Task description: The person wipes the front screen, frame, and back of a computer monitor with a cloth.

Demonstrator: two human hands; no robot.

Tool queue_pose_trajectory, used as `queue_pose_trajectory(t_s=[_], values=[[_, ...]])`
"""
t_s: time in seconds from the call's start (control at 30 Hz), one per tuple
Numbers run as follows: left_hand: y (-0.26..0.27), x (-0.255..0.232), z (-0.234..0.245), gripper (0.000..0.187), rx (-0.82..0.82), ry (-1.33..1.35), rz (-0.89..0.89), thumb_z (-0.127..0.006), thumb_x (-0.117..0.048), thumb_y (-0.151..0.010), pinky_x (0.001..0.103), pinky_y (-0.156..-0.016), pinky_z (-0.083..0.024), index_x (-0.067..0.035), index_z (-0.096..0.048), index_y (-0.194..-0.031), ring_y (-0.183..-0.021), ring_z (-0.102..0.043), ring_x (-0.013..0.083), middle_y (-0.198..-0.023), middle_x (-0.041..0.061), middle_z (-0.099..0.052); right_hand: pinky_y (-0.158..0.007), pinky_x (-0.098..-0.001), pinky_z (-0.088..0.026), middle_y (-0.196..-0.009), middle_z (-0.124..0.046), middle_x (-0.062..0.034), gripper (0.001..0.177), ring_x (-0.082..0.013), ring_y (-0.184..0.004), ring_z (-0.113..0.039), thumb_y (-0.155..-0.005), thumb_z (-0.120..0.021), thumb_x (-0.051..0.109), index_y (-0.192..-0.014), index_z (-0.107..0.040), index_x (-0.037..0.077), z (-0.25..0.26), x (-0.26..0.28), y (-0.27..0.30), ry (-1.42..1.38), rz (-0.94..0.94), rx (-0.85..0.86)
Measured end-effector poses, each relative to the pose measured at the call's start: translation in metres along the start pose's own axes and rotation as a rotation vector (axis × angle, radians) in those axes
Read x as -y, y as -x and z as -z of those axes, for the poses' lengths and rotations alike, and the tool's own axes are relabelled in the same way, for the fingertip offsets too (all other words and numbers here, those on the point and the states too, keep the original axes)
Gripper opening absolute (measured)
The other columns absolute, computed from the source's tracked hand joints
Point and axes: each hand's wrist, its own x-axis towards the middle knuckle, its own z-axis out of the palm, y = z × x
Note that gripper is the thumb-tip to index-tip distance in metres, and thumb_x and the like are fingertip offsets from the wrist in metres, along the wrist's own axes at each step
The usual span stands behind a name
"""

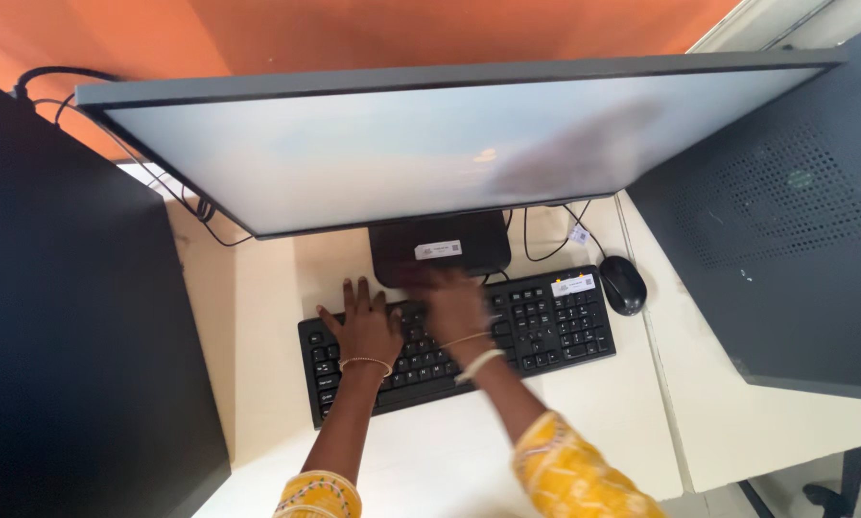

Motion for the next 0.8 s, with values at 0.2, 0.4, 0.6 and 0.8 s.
queue_pose_trajectory(t_s=[0.2, 0.4, 0.6, 0.8], values=[[-0.012, -0.007, 0.013, 0.027, 0.138, 0.091, 0.056, -0.06, -0.033, -0.101, 0.078, -0.117, -0.004, -0.012, -0.072, -0.113, -0.142, -0.038, 0.0254, -0.13, 0.006, -0.06, -0.087, -0.0514, -0.049, -0.124, -0.065, -0.001, 0.059, -0.0318, -0.109, -0.06, -0.068, -0.072, 0.002, -0.115, -0.076, 0.037, 0.026, -0.078, 0.012, 0.053, -0.304, 0.044], [-0.033, -0.012, 0.025, 0.023, 0.162, 0.109, 0.099, -0.065, -0.036, -0.096, 0.075, -0.116, -0.004, -0.018, -0.077, -0.105, -0.139, -0.039, 0.0249, -0.129, 0.004, -0.062, -0.088, -0.0494, -0.051, -0.118, -0.066, -0.006, 0.055, -0.0324, -0.11, -0.062, -0.065, -0.075, 0.007, -0.113, -0.076, 0.034, -0.004, -0.043, -0.005, 0.106, -0.11, -0.025], [-0.032, 0.015, 0.026, 0.025, 0.034, 0.138, 0.087, -0.07, -0.038, -0.092, 0.067, -0.113, -0.017, -0.017, -0.079, -0.104, -0.134, -0.045, 0.026, -0.122, 0.004, -0.067, -0.085, -0.0476, -0.052, -0.122, -0.067, -0.0042, 0.052, -0.0333, -0.103, -0.062, -0.068, -0.073, 0.007, -0.113, -0.075, 0.032, 0.017, -0.069, 0.041, 0.097, -0.328, -0.121], [-0.034, 0.035, 0.018, 0.023, 0.005, 0.164, 0.097, -0.072, -0.035, -0.091, 0.061, -0.111, -0.022, -0.016, -0.079, -0.101, -0.129, -0.047, 0.0266, -0.118, 0.004, -0.067, -0.093, -0.0472, -0.053, -0.121, -0.064, -0.0131, 0.053, -0.0356, -0.108, -0.063, -0.074, -0.07, 0.0, -0.123, -0.07, 0.019, -0.001, -0.017, 0.045, 0.084, -0.314, -0.185]])
